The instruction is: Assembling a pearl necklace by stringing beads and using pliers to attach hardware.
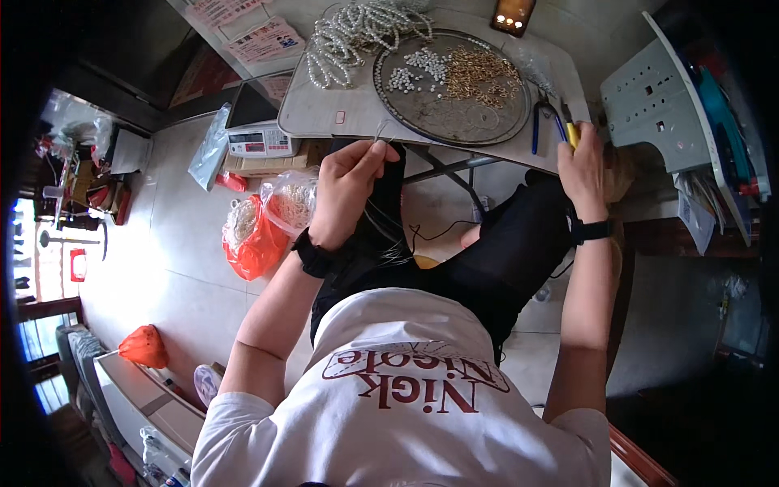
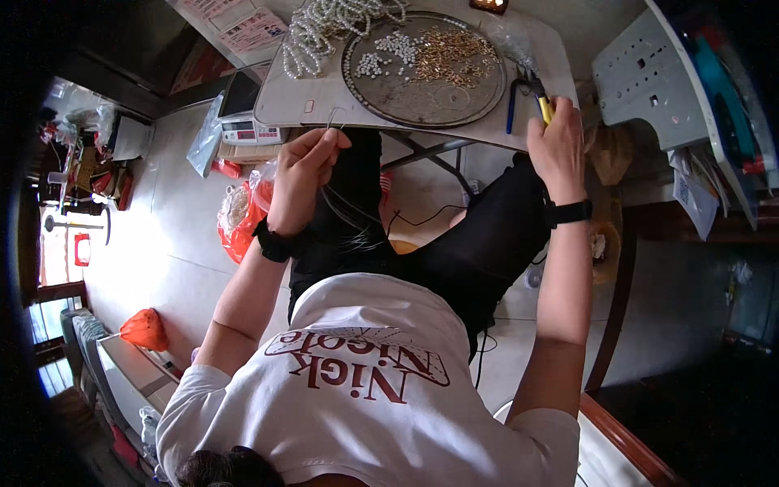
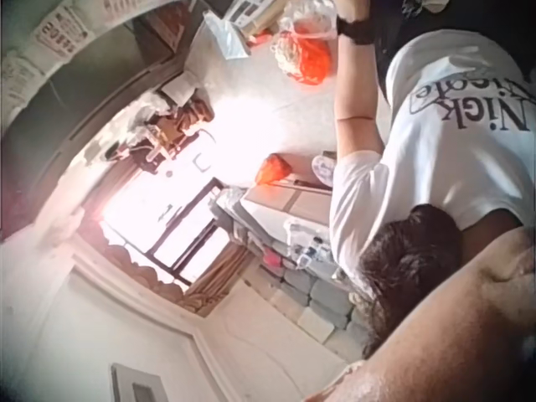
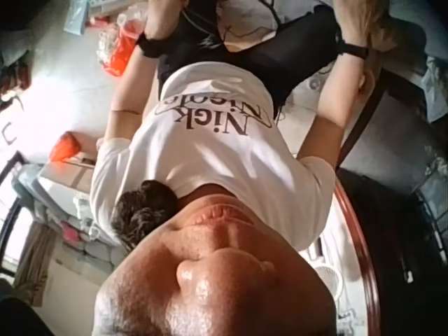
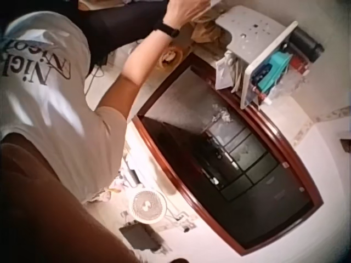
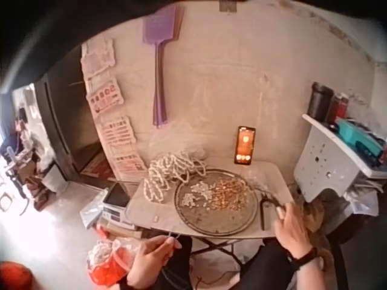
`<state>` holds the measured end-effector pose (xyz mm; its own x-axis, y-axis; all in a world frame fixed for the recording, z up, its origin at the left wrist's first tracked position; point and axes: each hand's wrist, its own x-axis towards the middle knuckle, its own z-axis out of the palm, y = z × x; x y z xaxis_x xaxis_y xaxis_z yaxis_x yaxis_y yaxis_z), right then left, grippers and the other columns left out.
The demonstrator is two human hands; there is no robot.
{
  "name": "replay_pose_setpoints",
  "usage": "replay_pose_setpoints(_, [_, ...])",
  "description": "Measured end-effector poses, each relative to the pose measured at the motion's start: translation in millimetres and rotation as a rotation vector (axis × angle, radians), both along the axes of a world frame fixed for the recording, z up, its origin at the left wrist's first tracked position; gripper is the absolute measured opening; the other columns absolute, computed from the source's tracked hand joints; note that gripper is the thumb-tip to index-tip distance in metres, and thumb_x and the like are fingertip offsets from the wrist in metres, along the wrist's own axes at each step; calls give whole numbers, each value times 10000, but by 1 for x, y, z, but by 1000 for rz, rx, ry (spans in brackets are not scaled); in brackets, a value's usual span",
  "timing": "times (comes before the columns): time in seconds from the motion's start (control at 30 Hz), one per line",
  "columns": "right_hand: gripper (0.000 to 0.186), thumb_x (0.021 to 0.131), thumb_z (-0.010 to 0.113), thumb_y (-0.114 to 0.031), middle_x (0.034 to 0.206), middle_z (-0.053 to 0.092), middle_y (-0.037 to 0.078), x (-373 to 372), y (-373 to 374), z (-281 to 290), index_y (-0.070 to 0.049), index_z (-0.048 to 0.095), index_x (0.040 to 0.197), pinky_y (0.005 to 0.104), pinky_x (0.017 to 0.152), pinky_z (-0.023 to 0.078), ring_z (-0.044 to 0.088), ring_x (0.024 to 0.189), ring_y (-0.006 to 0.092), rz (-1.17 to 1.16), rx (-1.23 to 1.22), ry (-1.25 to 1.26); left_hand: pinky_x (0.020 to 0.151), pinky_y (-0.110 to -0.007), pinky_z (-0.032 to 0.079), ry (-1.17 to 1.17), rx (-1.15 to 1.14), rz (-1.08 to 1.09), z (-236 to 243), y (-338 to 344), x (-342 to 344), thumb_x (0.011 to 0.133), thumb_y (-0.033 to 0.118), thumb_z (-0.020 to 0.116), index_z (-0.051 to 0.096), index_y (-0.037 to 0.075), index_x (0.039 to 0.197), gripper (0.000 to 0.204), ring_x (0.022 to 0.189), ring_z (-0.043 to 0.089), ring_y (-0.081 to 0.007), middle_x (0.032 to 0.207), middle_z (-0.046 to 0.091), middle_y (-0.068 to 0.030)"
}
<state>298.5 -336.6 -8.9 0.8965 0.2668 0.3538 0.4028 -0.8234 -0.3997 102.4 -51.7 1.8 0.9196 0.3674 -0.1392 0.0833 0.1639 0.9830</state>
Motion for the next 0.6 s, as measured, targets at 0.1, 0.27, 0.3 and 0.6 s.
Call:
replay_pose_setpoints(0.1, [256, 913, 451, -224, 932, 588, 54, -59, 42, 18, -59, 513, 1099, 283, 666, 503, 591, 767, 103, 358, 784, 875, 559, -189, 325, -69, 233, 28, -2, 3, -2, 942, 220, 534, 651, -19, 866, 277, 623, 410, -39, 683, 516, 40])
replay_pose_setpoints(0.27, [451, 921, 358, -213, 1146, 572, 219, -122, 90, 43, 46, 407, 1287, 448, 923, 463, 587, 1069, 340, 770, 961, 1792, 579, -219, 403, -96, 448, 18, 6, 1, -7, 935, 184, 525, 643, -32, 865, 256, 637, 469, -62, 698, 581, -14])
replay_pose_setpoints(0.3, [463, 922, 352, -223, 1156, 568, 220, -124, 93, 45, 47, 401, 1296, 451, 924, 461, 583, 1075, 342, 781, 979, 1820, 576, -223, 409, -120, 463, 20, 5, 1, -7, 931, 175, 529, 644, -30, 868, 243, 633, 478, -66, 701, 590, -21])
replay_pose_setpoints(0.6, [320, 951, 359, -285, 869, 553, 103, -125, 105, 38, -9, 496, 1037, 303, 632, 519, 597, 746, 198, 659, 1189, 1967, 580, -242, 438, -240, 563, 38, -2, -3, -7, 899, 114, 561, 653, -20, 880, 163, 637, 531, -83, 713, 626, -68])
